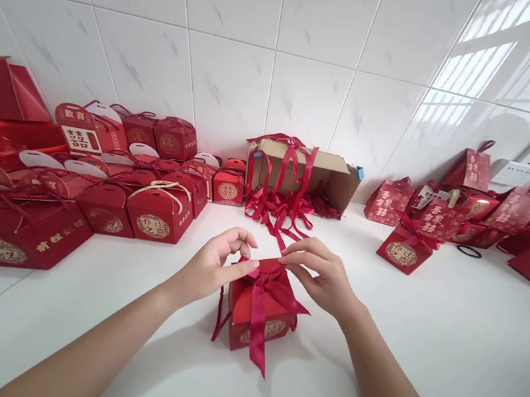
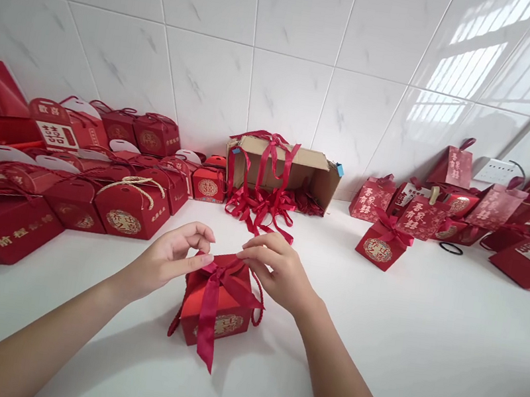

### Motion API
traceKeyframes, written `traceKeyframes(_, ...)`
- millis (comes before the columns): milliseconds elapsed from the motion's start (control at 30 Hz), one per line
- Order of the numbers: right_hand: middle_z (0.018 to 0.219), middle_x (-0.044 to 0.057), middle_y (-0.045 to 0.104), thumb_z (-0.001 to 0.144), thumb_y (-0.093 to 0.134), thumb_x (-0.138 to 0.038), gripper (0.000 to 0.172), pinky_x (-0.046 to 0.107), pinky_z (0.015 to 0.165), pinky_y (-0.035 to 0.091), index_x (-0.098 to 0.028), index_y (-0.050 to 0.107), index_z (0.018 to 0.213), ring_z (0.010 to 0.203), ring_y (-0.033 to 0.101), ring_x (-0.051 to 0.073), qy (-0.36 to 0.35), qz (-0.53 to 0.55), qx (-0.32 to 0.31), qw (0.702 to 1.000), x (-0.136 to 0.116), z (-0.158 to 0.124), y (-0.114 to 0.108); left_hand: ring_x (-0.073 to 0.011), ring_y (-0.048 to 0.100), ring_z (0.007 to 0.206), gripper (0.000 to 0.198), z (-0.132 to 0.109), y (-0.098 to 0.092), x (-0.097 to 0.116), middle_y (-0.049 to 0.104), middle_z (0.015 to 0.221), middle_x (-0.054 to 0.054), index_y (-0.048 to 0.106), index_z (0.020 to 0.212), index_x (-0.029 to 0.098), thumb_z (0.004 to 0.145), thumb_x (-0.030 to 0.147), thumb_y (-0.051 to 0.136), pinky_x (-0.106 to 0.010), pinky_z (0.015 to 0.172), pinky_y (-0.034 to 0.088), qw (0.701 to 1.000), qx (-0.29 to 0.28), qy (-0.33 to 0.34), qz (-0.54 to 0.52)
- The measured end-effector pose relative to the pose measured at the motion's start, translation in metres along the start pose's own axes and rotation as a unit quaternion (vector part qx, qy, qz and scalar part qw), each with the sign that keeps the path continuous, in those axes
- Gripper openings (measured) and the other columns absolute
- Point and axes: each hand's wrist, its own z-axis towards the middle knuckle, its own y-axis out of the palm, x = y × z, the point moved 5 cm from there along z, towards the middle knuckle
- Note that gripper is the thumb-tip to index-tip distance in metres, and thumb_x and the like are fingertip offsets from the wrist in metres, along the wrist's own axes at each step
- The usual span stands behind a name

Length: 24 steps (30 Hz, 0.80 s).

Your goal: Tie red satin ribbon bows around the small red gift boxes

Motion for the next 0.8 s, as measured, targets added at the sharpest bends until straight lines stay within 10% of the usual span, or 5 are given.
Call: traceKeyframes(800, 0.085, 0.006, 0.066, 0.083, 0.052, -0.002, 0.022, 0.027, 0.068, 0.056, -0.02, 0.065, 0.087, 0.079, 0.064, 0.014, -0.017, -0.014, 0.045, 0.999, -0.002, -0.003, -0.008, -0.0149, 0.051, 0.072, 0.02, 0.007, 0.013, 0.0, 0.053, 0.066, 0.0, 0.072, 0.071, 0.021, 0.073, 0.04, 0.066, -0.029, 0.071, 0.041, 0.986, 0.02, 0.027, 0.165)
